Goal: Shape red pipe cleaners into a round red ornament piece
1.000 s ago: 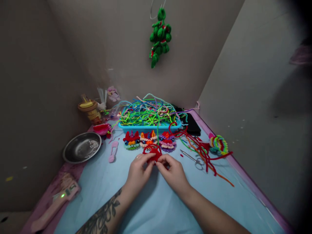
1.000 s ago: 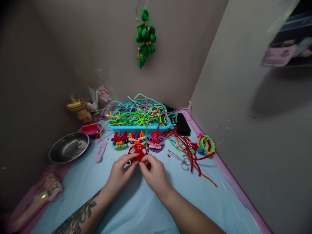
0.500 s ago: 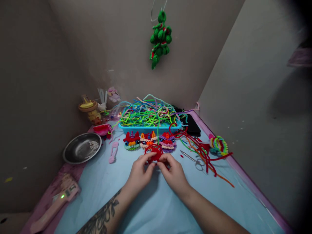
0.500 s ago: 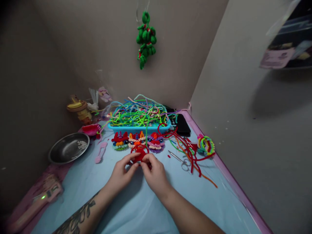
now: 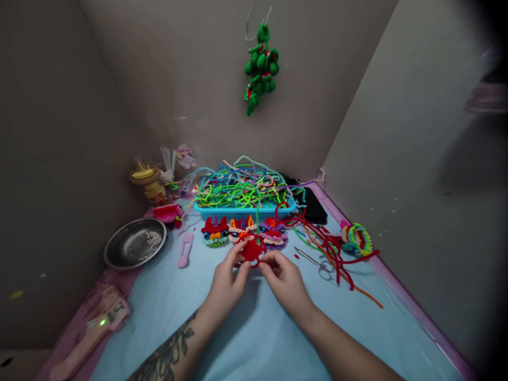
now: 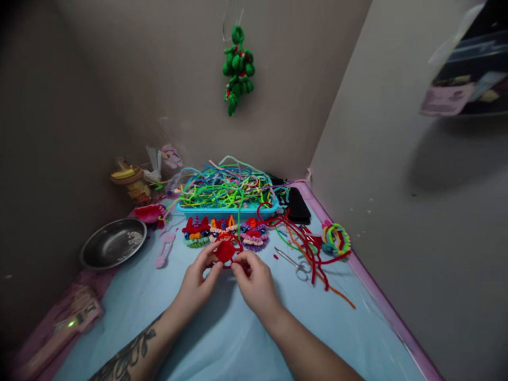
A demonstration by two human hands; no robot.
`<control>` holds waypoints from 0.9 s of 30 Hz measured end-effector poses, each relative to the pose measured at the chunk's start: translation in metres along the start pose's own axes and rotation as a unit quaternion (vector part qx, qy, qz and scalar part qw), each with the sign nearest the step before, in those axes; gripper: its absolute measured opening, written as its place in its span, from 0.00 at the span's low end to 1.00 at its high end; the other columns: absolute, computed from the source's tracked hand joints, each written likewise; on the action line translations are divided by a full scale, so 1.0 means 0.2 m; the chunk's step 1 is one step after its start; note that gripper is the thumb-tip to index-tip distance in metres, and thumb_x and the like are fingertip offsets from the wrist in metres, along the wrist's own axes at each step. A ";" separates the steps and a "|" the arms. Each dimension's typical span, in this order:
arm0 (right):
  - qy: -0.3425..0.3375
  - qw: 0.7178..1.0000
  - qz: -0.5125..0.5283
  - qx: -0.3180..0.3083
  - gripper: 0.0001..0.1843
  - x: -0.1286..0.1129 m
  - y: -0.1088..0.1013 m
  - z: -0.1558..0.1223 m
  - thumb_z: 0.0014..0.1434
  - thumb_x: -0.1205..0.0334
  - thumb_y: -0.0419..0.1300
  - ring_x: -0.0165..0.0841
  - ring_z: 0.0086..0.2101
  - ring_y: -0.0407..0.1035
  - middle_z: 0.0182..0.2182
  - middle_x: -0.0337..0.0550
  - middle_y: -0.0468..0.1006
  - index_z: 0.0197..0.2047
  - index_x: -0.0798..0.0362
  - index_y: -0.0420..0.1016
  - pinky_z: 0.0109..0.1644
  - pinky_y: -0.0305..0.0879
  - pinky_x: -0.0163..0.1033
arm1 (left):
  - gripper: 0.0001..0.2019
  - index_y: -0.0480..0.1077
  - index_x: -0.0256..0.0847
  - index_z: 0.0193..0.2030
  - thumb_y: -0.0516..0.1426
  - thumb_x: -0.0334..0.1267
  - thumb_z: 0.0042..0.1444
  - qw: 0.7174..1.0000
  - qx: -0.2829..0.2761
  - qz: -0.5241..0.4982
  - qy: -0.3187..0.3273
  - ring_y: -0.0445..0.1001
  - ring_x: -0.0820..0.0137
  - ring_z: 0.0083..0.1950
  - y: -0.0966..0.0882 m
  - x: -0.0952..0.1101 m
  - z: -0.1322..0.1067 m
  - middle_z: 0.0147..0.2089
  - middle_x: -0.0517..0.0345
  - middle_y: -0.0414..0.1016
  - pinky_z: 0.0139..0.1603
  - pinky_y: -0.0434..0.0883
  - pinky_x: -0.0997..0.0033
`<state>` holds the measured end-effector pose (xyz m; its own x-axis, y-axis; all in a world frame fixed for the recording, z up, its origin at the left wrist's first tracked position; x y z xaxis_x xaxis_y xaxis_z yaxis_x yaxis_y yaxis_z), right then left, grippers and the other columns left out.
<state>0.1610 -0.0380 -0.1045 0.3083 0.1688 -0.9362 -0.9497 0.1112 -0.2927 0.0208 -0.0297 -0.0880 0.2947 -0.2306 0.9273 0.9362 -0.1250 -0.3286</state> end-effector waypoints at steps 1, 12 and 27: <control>0.006 1.000 -0.004 -0.004 0.04 0.00 0.00 0.00 0.56 0.62 0.55 0.30 0.27 0.66 0.26 0.38 0.71 0.31 0.52 0.68 0.30 0.62 0.33 | 0.21 0.59 0.39 0.59 0.50 0.37 0.58 1.000 0.000 0.004 -0.008 0.72 0.69 0.37 0.00 -0.01 0.00 0.36 0.55 0.74 0.41 0.68 0.71; -0.106 0.992 -0.061 -0.022 0.05 -0.09 -0.01 -0.02 0.57 0.69 0.55 0.32 0.34 0.65 0.29 0.40 0.70 0.29 0.52 0.67 0.38 0.61 0.36 | 0.16 0.68 0.40 0.52 0.51 0.38 0.58 0.999 -0.003 0.052 -0.011 0.74 0.67 0.40 0.00 -0.06 0.01 0.42 0.52 0.76 0.41 0.70 0.70; -0.172 0.971 -0.165 -0.024 0.05 -0.11 0.01 -0.03 0.56 0.69 0.57 0.35 0.35 0.66 0.29 0.41 0.73 0.30 0.51 0.67 0.40 0.62 0.40 | 0.15 0.69 0.40 0.51 0.50 0.33 0.59 0.981 -0.013 0.173 0.083 0.74 0.66 0.47 0.02 0.00 -0.02 0.48 0.50 0.76 0.48 0.69 0.67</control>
Point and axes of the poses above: each hand's wrist, its own z-axis towards the middle knuckle, its own y-axis out of the palm, x = y × z, the point moved 8 cm from there along z, towards the middle knuckle
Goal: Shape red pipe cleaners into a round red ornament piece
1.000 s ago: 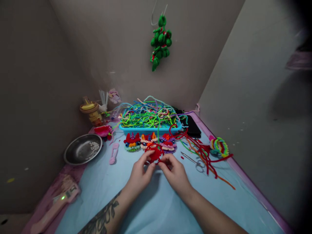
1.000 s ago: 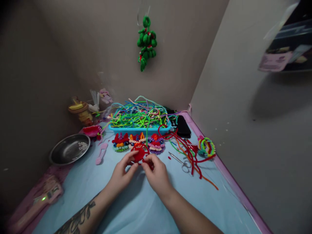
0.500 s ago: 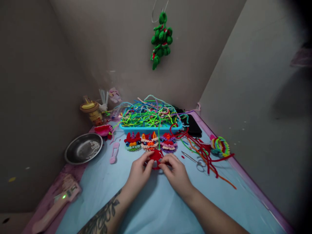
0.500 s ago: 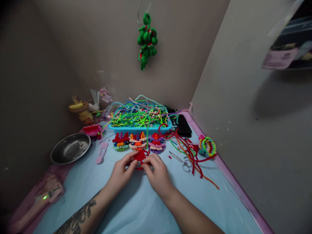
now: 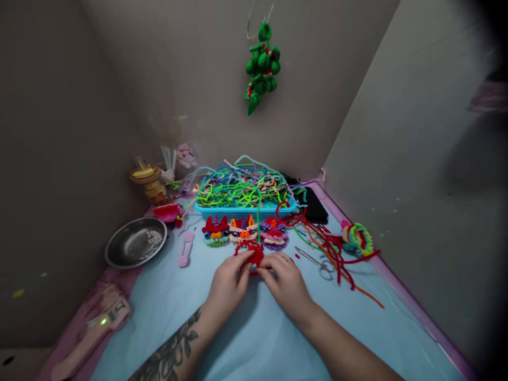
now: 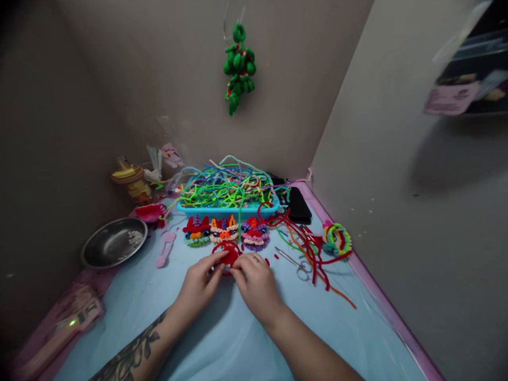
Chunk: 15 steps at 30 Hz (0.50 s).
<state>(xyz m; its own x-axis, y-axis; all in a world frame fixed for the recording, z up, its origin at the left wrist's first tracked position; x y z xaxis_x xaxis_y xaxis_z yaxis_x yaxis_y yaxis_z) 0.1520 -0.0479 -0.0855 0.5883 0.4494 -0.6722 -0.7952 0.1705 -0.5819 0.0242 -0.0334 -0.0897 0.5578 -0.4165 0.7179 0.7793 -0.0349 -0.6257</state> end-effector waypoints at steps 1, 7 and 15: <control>0.011 1.000 0.000 -0.002 0.05 0.01 0.01 0.00 0.56 0.69 0.57 0.35 0.35 0.67 0.29 0.41 0.74 0.30 0.51 0.68 0.41 0.63 0.40 | 0.15 0.68 0.39 0.51 0.50 0.32 0.59 1.000 0.000 -0.001 0.002 0.74 0.67 0.47 0.00 0.00 0.00 0.48 0.50 0.76 0.48 0.69 0.67; 0.104 0.993 0.052 0.010 0.05 0.09 0.03 -0.02 0.54 0.67 0.57 0.36 0.38 0.70 0.31 0.42 0.76 0.27 0.51 0.68 0.42 0.65 0.39 | 0.18 0.62 0.38 0.57 0.47 0.31 0.60 0.999 -0.005 -0.030 -0.015 0.74 0.67 0.46 0.00 0.00 -0.01 0.49 0.48 0.74 0.46 0.70 0.68; 0.142 0.984 0.103 0.009 0.05 0.10 0.02 -0.01 0.53 0.65 0.57 0.33 0.31 0.69 0.28 0.40 0.75 0.26 0.52 0.67 0.35 0.63 0.34 | 0.20 0.59 0.40 0.58 0.49 0.33 0.59 0.999 -0.019 -0.024 -0.027 0.74 0.66 0.45 0.01 -0.02 -0.01 0.47 0.48 0.74 0.45 0.70 0.66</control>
Point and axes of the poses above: each hand's wrist, its own z-axis towards the middle knuckle, its own y-axis out of the palm, x = y × z, the point moved 8 cm from there along z, towards the middle knuckle
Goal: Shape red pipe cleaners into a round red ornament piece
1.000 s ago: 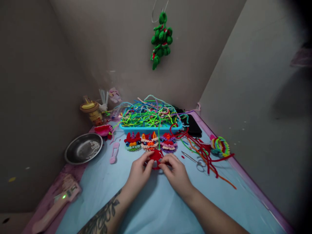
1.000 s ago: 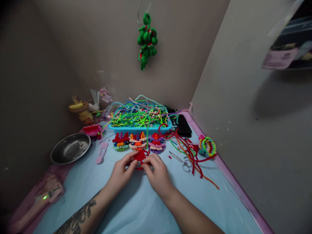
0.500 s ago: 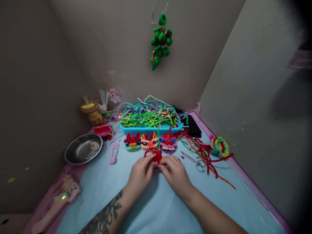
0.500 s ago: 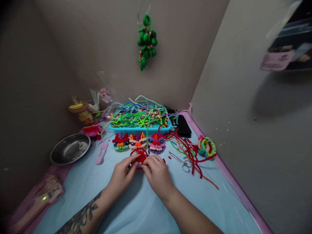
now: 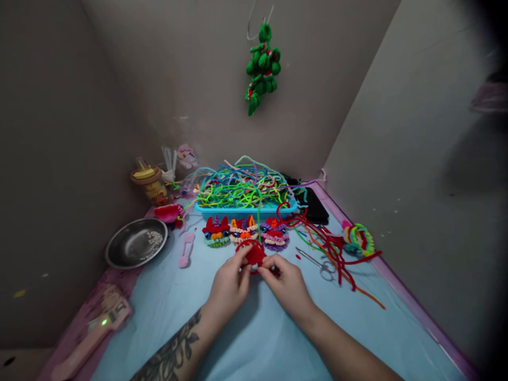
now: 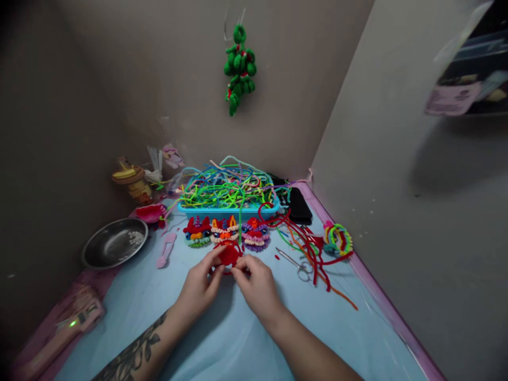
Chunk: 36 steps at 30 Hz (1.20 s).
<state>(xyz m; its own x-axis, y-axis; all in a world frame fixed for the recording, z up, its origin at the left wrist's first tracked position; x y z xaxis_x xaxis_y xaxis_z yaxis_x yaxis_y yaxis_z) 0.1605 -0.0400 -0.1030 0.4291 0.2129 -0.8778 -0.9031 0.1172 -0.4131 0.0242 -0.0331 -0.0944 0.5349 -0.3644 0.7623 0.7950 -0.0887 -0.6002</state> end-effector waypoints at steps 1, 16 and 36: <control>0.007 1.000 0.000 -0.007 0.05 0.00 0.01 0.00 0.54 0.65 0.56 0.32 0.29 0.68 0.27 0.39 0.74 0.27 0.52 0.67 0.33 0.62 0.34 | 0.20 0.59 0.40 0.58 0.49 0.32 0.59 1.000 0.002 0.002 0.004 0.73 0.66 0.46 0.00 0.00 0.00 0.48 0.48 0.74 0.46 0.70 0.66; 0.047 0.998 0.037 0.010 0.06 0.04 0.00 0.00 0.52 0.62 0.58 0.30 0.29 0.67 0.27 0.36 0.71 0.31 0.51 0.63 0.33 0.62 0.33 | 0.19 0.61 0.40 0.57 0.48 0.30 0.59 0.996 0.022 0.055 0.073 0.74 0.66 0.46 -0.01 0.06 0.00 0.49 0.48 0.74 0.46 0.71 0.67; 0.049 0.996 0.064 0.048 0.08 0.03 -0.05 0.00 0.52 0.62 0.57 0.30 0.26 0.66 0.24 0.35 0.69 0.28 0.50 0.58 0.31 0.63 0.33 | 0.18 0.69 0.38 0.51 0.48 0.25 0.56 0.966 0.028 0.163 0.200 0.75 0.66 0.38 -0.02 0.15 -0.02 0.40 0.50 0.79 0.40 0.72 0.66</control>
Point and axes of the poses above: each hand's wrist, its own z-axis towards the middle knuckle, its own y-axis out of the palm, x = y × z, the point moved 8 cm from there along z, towards the middle knuckle
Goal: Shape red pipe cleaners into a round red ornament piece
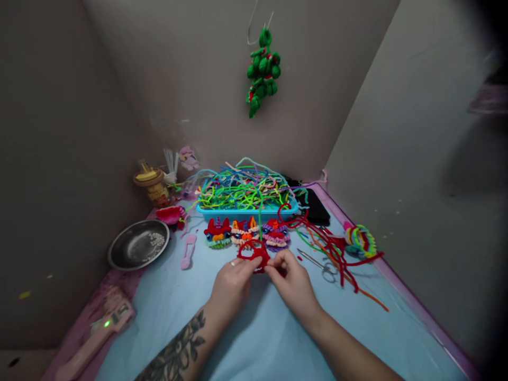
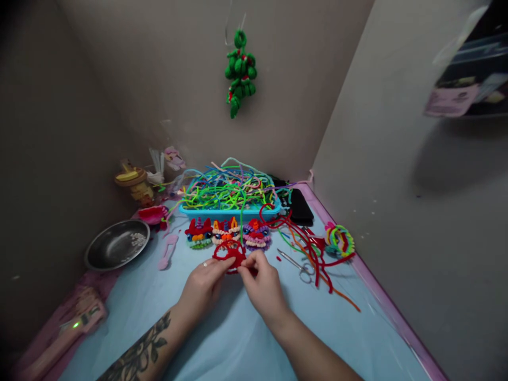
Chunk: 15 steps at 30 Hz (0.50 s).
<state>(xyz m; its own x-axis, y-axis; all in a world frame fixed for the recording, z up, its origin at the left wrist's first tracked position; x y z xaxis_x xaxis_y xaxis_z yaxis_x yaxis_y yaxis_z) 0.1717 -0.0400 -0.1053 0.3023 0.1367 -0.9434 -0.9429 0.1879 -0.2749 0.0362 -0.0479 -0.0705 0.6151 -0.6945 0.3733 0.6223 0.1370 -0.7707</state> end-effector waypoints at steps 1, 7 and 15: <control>0.001 1.000 0.001 0.000 0.08 0.00 0.00 0.00 0.52 0.63 0.57 0.30 0.26 0.66 0.24 0.35 0.69 0.28 0.50 0.58 0.31 0.62 0.33 | 0.18 0.69 0.38 0.51 0.48 0.25 0.56 1.000 -0.002 0.002 0.003 0.75 0.66 0.38 0.00 0.00 0.00 0.40 0.50 0.79 0.39 0.72 0.66; -0.017 1.000 -0.015 -0.010 0.08 0.00 0.00 0.01 0.53 0.64 0.56 0.28 0.25 0.63 0.22 0.33 0.65 0.27 0.50 0.58 0.31 0.61 0.32 | 0.18 0.70 0.38 0.50 0.48 0.24 0.55 1.000 -0.005 -0.023 0.001 0.74 0.66 0.37 0.00 0.00 0.00 0.39 0.49 0.79 0.38 0.72 0.67; -0.040 0.999 -0.003 0.014 0.08 -0.04 -0.04 0.00 0.53 0.66 0.56 0.29 0.28 0.66 0.24 0.34 0.69 0.29 0.50 0.58 0.35 0.63 0.34 | 0.16 0.69 0.40 0.52 0.50 0.30 0.57 0.984 -0.021 -0.155 -0.090 0.74 0.67 0.44 0.03 -0.04 -0.01 0.45 0.50 0.77 0.45 0.71 0.67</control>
<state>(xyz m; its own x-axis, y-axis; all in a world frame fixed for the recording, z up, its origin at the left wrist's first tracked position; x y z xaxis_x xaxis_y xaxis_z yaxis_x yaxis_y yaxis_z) 0.1766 -0.0432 -0.0959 0.3195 0.2135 -0.9232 -0.9372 0.2151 -0.2746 0.0343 -0.0419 -0.0792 0.4780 -0.5608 0.6760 0.7747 -0.0935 -0.6253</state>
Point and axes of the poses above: each hand's wrist, its own z-axis towards the middle knuckle, its own y-axis out of the palm, x = y × z, the point moved 8 cm from there along z, towards the middle knuckle
